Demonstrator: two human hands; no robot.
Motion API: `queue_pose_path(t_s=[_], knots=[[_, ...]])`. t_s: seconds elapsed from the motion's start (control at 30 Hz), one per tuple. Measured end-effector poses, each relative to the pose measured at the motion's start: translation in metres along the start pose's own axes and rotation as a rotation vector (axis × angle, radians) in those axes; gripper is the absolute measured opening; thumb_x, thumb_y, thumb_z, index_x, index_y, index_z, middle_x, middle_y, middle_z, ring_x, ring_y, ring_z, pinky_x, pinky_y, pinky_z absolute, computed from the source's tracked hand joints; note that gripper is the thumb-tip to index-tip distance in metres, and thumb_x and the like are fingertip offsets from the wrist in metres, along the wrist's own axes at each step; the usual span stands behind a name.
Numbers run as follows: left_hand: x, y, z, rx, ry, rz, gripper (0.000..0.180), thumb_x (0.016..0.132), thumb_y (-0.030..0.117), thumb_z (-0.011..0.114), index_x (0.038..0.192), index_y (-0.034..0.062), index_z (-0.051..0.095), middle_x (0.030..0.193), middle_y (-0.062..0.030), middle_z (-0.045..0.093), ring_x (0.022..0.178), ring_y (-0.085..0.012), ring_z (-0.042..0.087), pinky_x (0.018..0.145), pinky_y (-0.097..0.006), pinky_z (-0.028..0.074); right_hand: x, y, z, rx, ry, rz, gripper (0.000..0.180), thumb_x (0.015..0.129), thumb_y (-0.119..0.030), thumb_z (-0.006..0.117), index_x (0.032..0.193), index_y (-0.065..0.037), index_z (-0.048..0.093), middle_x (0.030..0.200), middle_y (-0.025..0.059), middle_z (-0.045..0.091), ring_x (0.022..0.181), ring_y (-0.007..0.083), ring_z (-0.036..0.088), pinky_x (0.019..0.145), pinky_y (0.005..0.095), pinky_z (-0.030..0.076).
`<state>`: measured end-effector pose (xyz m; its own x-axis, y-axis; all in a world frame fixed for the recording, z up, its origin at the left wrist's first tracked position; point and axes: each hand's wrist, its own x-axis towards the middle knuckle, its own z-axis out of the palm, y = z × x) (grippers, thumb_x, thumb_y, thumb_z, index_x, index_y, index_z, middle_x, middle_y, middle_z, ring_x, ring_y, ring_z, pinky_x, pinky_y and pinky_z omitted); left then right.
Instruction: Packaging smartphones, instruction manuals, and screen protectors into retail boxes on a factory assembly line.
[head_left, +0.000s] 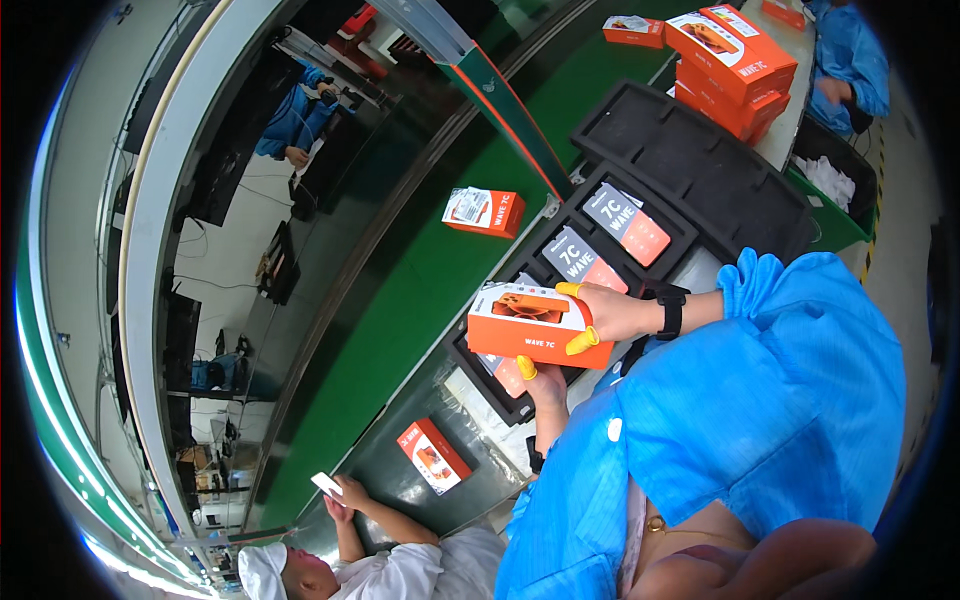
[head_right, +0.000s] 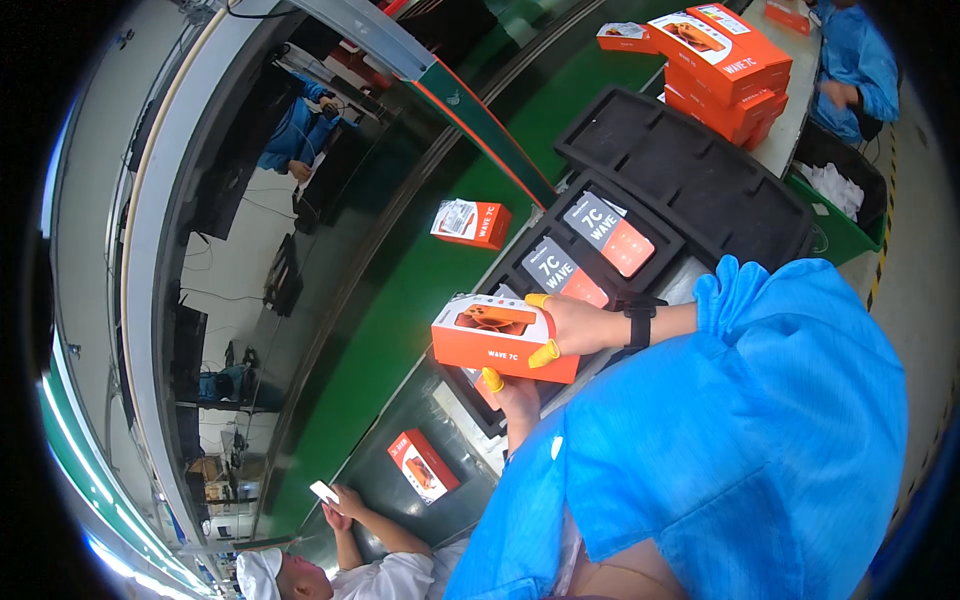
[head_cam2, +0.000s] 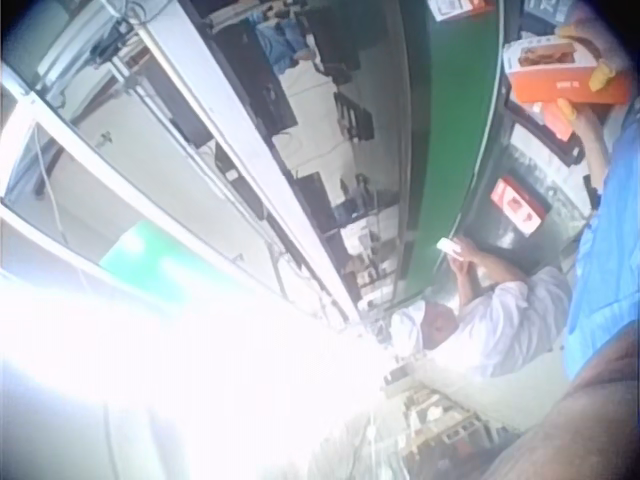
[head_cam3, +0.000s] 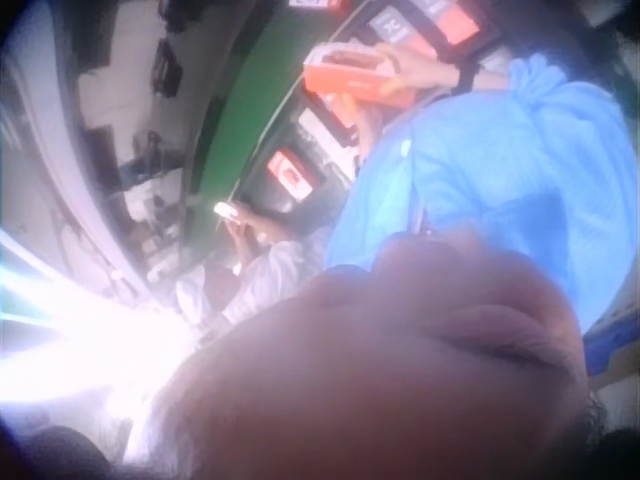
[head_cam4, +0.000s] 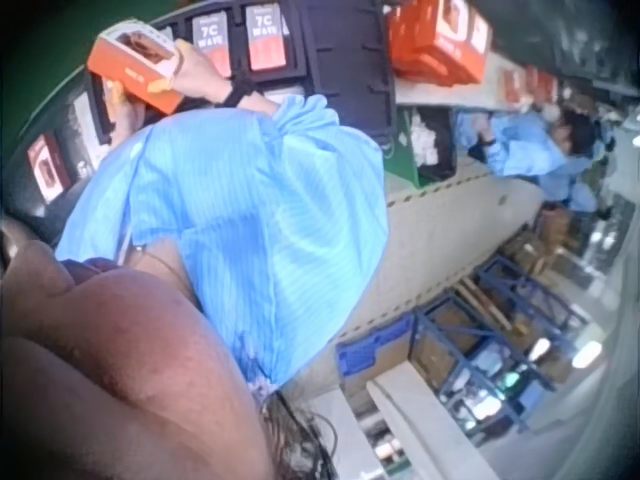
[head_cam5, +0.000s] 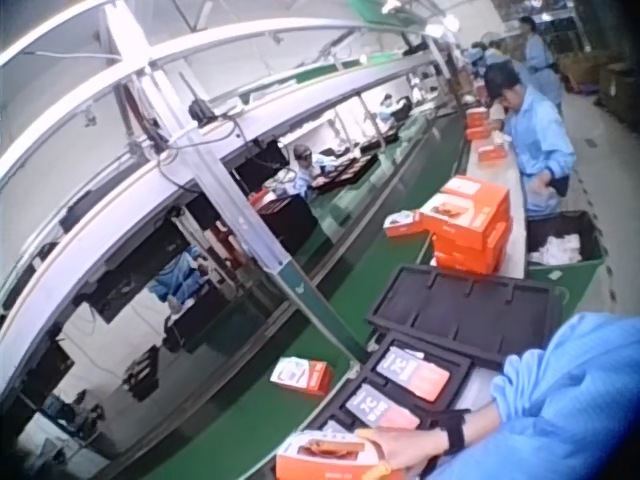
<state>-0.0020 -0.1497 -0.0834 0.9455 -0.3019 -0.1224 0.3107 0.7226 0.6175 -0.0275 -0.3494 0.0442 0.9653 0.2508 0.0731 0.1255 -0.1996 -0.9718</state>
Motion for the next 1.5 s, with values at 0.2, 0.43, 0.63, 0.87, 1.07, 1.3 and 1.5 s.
queue_pose_path(t_s=[0.2,0.43,0.63,0.87,1.07,1.3,1.5], knots=[[-0.005,0.000,0.000,0.016,0.004,0.033,0.077,0.088,0.054,0.053,0.144,0.0109,0.024,0.140,-0.0171,0.037,0.128,-0.0331,0.038,0.107,-0.047,0.033,-0.001,-0.007,0.000,-0.050,0.015,-0.011,0.083,0.063,-0.036,0.081,0.127,0.004,0.046,0.117,0.0198,0.052,0.111,0.0330,0.052,0.095,0.0381,0.040],[-0.013,-0.001,-0.001,0.028,-0.003,0.057,0.076,0.088,0.055,0.051,0.145,0.0117,0.024,0.140,-0.0170,0.038,0.127,-0.0337,0.040,0.105,-0.048,0.035,0.001,0.005,0.004,-0.039,0.008,-0.061,0.068,0.064,-0.029,0.080,0.122,-0.004,0.055,0.104,0.0127,0.056,0.100,0.0297,0.056,0.085,0.0379,0.044],[-0.018,0.004,-0.001,0.043,0.002,0.083,0.075,0.089,0.055,0.049,0.145,0.0124,0.024,0.140,-0.0170,0.039,0.125,-0.0342,0.041,0.104,-0.049,0.036,0.001,-0.002,-0.002,-0.130,-0.032,0.013,0.068,0.065,-0.032,0.079,0.122,-0.004,0.056,0.105,0.0134,0.057,0.103,0.0300,0.056,0.086,0.0377,0.045],[-0.023,0.007,-0.002,0.048,0.007,0.112,0.074,0.089,0.056,0.047,0.145,0.0132,0.024,0.139,-0.0169,0.040,0.124,-0.0348,0.043,0.103,-0.050,0.037,0.005,-0.012,-0.009,-0.170,-0.062,0.032,0.079,0.064,-0.042,0.079,0.124,0.001,0.051,0.117,0.0206,0.054,0.109,0.0352,0.053,0.094,0.0389,0.042],[-0.021,0.005,-0.003,0.063,-0.010,0.142,0.073,0.090,0.057,0.045,0.145,0.0139,0.024,0.139,-0.0168,0.040,0.123,-0.0354,0.044,0.102,-0.051,0.038,0.004,-0.003,-0.008,-0.255,0.004,0.036,0.076,0.064,-0.040,0.078,0.122,0.002,0.051,0.115,0.0204,0.056,0.106,0.0357,0.054,0.091,0.0407,0.044],[-0.020,0.013,-0.004,0.087,-0.046,0.224,0.073,0.090,0.058,0.043,0.146,0.0147,0.024,0.139,-0.0168,0.041,0.121,-0.0360,0.046,0.101,-0.052,0.040,0.006,-0.001,-0.003,-0.266,0.005,0.020,0.065,0.070,-0.037,0.076,0.121,-0.005,0.053,0.107,0.0173,0.059,0.095,0.0391,0.058,0.081,0.0448,0.048],[-0.009,0.024,0.009,0.119,-0.123,0.300,0.072,0.091,0.059,0.041,0.146,0.0154,0.025,0.139,-0.0167,0.042,0.120,-0.0365,0.048,0.099,-0.053,0.041,0.010,0.002,-0.026,0.151,0.250,-0.161,0.066,0.066,-0.035,0.079,0.116,-0.002,0.052,0.100,0.0144,0.064,0.091,0.0257,0.063,0.072,0.0376,0.050]])
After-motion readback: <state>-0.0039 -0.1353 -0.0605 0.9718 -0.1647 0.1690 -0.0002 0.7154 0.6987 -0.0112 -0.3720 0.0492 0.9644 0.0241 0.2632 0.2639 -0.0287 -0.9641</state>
